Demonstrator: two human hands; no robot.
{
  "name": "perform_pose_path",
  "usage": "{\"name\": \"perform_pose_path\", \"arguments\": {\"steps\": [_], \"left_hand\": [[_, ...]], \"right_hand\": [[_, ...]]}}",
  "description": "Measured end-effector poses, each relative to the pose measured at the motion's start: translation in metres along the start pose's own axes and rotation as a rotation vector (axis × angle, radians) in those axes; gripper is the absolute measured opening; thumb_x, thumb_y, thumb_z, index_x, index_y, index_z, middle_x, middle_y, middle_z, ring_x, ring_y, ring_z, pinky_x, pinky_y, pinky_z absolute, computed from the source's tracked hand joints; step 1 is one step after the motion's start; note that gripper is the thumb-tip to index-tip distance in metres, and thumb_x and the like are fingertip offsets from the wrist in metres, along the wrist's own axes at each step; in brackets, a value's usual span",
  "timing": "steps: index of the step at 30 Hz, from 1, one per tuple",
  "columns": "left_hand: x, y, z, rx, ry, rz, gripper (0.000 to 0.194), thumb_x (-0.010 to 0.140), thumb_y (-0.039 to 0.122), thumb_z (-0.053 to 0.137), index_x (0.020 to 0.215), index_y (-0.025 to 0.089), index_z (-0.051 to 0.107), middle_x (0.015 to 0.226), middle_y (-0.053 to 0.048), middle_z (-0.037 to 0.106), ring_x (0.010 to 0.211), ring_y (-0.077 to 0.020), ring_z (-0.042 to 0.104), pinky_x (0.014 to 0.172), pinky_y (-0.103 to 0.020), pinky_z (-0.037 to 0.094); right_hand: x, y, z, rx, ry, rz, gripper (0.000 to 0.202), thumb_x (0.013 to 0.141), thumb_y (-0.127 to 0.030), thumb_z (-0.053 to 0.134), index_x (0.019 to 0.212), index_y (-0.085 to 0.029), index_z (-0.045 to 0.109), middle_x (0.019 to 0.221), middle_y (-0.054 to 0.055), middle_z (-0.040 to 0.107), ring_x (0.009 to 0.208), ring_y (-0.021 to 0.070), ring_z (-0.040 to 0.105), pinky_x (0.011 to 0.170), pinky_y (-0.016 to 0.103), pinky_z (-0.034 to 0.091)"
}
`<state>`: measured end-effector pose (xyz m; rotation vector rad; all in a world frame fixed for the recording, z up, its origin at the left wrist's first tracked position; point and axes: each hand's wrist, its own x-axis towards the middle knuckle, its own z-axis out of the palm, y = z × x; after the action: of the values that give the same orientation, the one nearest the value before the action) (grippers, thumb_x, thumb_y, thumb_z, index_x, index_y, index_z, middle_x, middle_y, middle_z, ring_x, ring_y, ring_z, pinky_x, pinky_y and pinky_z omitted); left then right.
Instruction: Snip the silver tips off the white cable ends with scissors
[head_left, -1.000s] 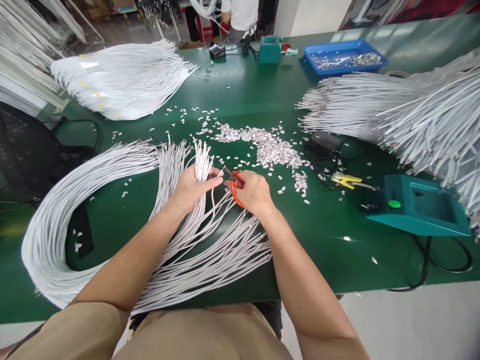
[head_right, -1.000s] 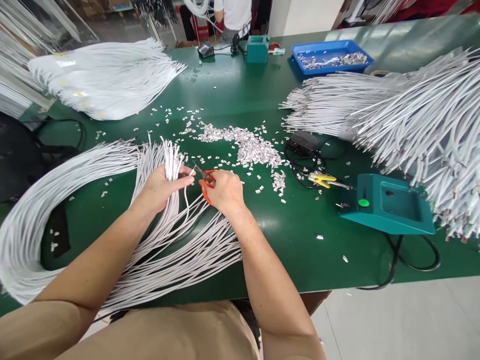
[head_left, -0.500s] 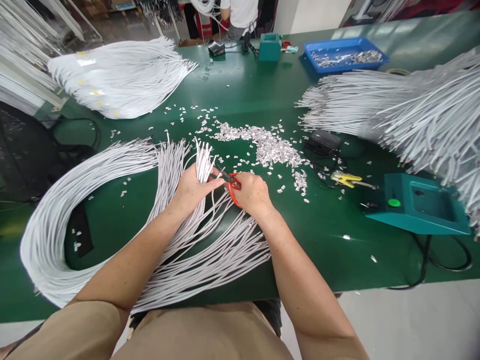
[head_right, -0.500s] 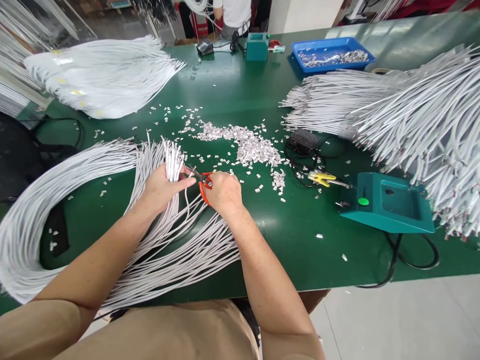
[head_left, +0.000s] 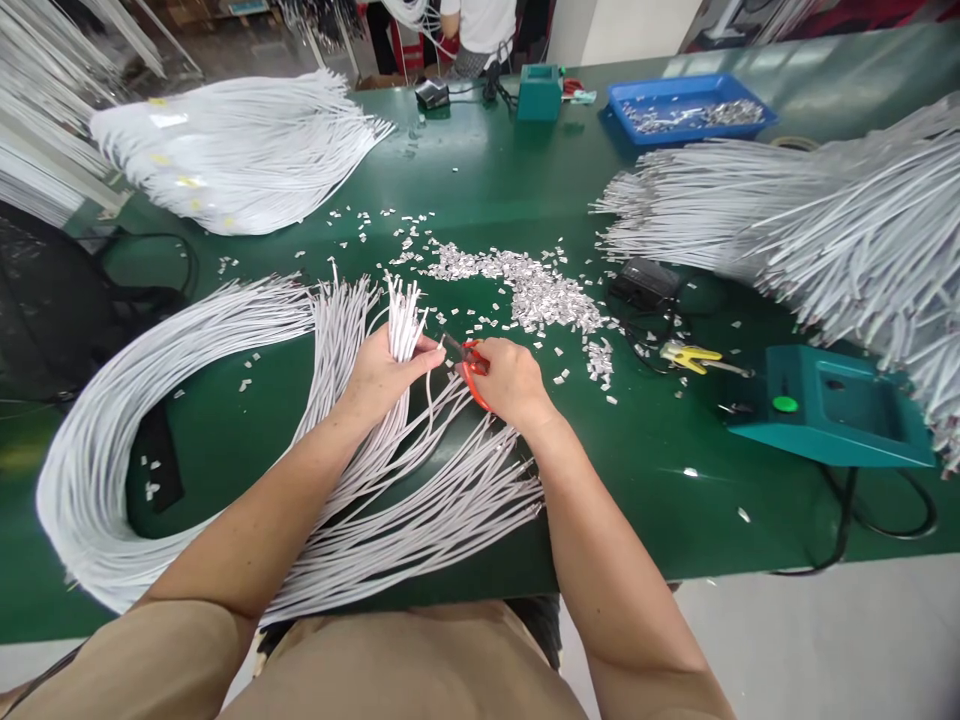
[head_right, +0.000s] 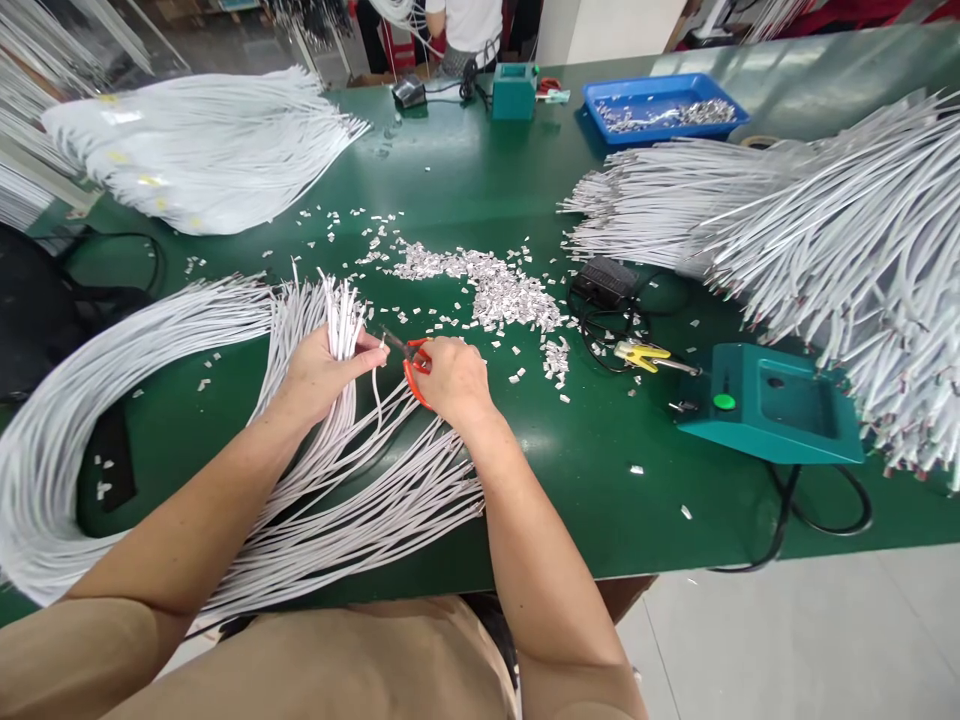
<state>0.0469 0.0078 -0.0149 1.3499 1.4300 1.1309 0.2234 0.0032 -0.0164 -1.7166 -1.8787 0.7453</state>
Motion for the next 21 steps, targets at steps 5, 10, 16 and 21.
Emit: {"name": "perform_pose_path", "arguments": {"steps": [5,10,16,21], "left_hand": [[0.000,0.001,0.001,0.088,-0.006,-0.014,0.035,0.059,0.035,0.084,0.082,0.018,0.065,0.078,-0.001,0.070,0.072,-0.0169,0.064,0.071,-0.031,0.050],[-0.002,0.004,0.002,0.142,-0.037,-0.018,0.038,0.059,0.038,0.084,0.084,0.018,0.065,0.077,0.000,0.069,0.069,-0.0163,0.063,0.068,-0.030,0.050],[-0.003,0.004,0.003,0.019,-0.095,-0.068,0.034,0.064,0.036,0.081,0.086,0.018,0.063,0.078,-0.001,0.071,0.072,-0.0188,0.069,0.075,-0.034,0.054],[-0.006,0.008,0.006,-0.021,-0.118,-0.033,0.026,0.069,0.031,0.076,0.088,0.017,0.062,0.079,-0.002,0.072,0.074,-0.0187,0.070,0.079,-0.036,0.056]], "right_hand": [[0.000,-0.007,-0.002,0.721,0.029,0.069,0.017,0.073,-0.034,0.068,0.079,-0.018,0.073,0.076,0.000,0.068,0.071,0.0138,0.058,0.069,0.028,0.044],[-0.002,-0.016,0.006,1.027,0.051,0.110,0.012,0.067,-0.031,0.073,0.073,-0.020,0.073,0.079,0.000,0.071,0.077,0.0151,0.062,0.079,0.031,0.047],[-0.001,-0.014,0.006,1.098,0.017,0.206,0.009,0.063,-0.027,0.074,0.068,-0.020,0.072,0.068,-0.002,0.066,0.067,0.0123,0.056,0.073,0.029,0.045],[0.000,-0.016,0.012,1.197,0.015,0.284,0.011,0.060,-0.026,0.073,0.067,-0.018,0.071,0.063,-0.003,0.062,0.061,0.0108,0.050,0.064,0.027,0.040]]}}
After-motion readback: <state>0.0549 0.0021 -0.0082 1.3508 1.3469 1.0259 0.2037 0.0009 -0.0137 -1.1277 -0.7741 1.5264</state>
